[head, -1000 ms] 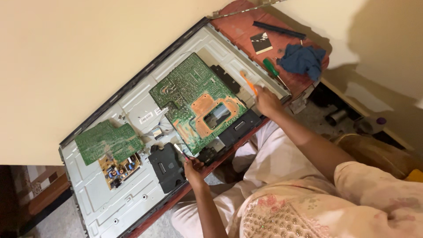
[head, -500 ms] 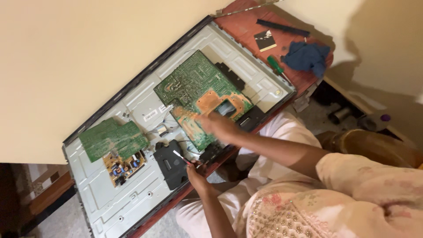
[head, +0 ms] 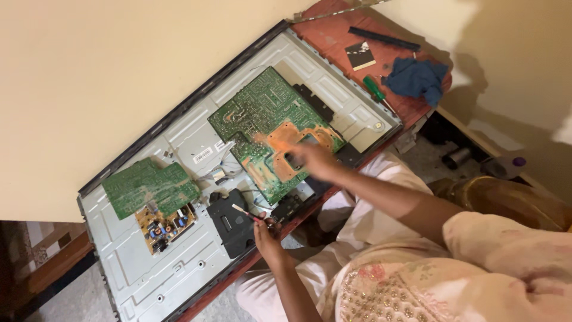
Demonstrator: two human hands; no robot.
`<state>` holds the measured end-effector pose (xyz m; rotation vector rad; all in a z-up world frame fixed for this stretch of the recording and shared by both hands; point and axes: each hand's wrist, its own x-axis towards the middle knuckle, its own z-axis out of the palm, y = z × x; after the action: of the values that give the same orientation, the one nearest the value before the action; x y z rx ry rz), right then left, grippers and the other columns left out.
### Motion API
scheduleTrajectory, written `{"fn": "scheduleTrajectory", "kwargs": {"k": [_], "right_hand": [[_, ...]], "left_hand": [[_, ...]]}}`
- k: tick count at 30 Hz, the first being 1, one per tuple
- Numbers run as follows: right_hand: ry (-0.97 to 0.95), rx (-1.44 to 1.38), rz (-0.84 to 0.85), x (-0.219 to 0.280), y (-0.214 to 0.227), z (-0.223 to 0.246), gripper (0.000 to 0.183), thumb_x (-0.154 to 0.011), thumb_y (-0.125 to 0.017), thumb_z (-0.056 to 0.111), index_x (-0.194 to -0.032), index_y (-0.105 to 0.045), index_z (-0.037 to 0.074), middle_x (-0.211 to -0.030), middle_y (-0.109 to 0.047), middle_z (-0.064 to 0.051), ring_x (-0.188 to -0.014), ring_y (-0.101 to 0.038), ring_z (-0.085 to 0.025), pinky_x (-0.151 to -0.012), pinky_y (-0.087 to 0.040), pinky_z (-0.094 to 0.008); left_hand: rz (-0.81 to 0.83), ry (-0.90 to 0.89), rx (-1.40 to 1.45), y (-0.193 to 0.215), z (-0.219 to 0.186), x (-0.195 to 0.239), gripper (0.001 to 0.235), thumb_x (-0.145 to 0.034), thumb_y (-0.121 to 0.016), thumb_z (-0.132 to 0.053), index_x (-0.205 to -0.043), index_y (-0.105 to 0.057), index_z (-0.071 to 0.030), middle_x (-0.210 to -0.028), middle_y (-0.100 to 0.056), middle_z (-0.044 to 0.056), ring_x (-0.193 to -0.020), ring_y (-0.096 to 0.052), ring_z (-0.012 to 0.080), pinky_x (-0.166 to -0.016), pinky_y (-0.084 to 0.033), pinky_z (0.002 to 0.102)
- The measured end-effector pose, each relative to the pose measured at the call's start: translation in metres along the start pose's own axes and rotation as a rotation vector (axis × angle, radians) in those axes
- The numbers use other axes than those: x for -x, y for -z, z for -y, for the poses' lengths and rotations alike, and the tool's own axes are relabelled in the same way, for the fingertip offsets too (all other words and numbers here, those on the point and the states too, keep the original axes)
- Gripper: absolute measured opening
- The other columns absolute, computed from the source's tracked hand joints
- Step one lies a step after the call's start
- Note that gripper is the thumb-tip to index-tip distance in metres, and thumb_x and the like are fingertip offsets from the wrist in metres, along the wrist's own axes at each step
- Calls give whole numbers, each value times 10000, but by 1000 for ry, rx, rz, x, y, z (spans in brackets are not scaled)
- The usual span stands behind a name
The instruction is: The person cleans a green circuit board using a small brush and a cloth. They repeatedly scrub and wipe the board's surface, focusing on removing residue from the copper areas.
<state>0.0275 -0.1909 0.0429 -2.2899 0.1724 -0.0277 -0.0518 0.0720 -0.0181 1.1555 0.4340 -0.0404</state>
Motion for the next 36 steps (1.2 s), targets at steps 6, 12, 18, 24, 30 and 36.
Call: {"fn": "scheduleTrajectory", "kwargs": {"k": [6,12,18,24,30,36], "right_hand": [[82,-92,29,8,21,-1,458,-982,-525,39,-1402,-610,202,-1210,-721,-144,-1015,-721,-285,-870,-555,-409],[219,-209,320,47,-21,35,533,-895,-566,-32,-1359,-648,217,-1281,-727,-44,-907,-693,-234,-786,-566,-352],[248,-44,-511,8,92,-51,420,-984,-621,39,-1390,-613,145,-1157,-700,-156,-889,-656,-289,-756,-544,-383],[-53,341,-424,15,110,-102,307,-927,-710,213,-1231,-743,184,-924,-741,-163,-867,-692,-326,-803,-534,-443],[331,-100,-352,29,93,-35,392,-946,-715,162,-1334,-687,115,-927,-704,-76,-818,-640,-258,-775,-507,-422],[726,21,-105,39,23,33,395,-734,-723,38,-1100,-774,177,-873,-681,-37,-854,-652,-248,-705,-533,-376]], "left_hand": [[-18,-72,21,-11,-28,13,398,-1021,-520,-305,-1325,-608,-63,-885,-646,10,-770,-629,123,-789,-528,295],[16,-129,-26,-9,-39,16,405,-1079,-515,-311,-1338,-631,-22,-682,-429,-42,-665,-526,105,-713,-486,272],[16,-82,-89,-14,-46,15,373,-1071,-495,-290,-1338,-634,-69,-734,-583,-10,-672,-527,92,-696,-489,270],[225,155,-285,-44,-27,13,413,-1003,-554,-233,-1398,-594,-120,-771,-618,-18,-714,-640,96,-654,-500,267],[381,139,-282,-77,-30,25,453,-1007,-606,-238,-1409,-579,-33,-779,-660,3,-626,-616,99,-586,-509,248],[390,-25,-474,-114,-44,39,482,-1011,-598,-264,-1414,-593,1,-734,-676,12,-596,-571,91,-529,-446,273]]}}
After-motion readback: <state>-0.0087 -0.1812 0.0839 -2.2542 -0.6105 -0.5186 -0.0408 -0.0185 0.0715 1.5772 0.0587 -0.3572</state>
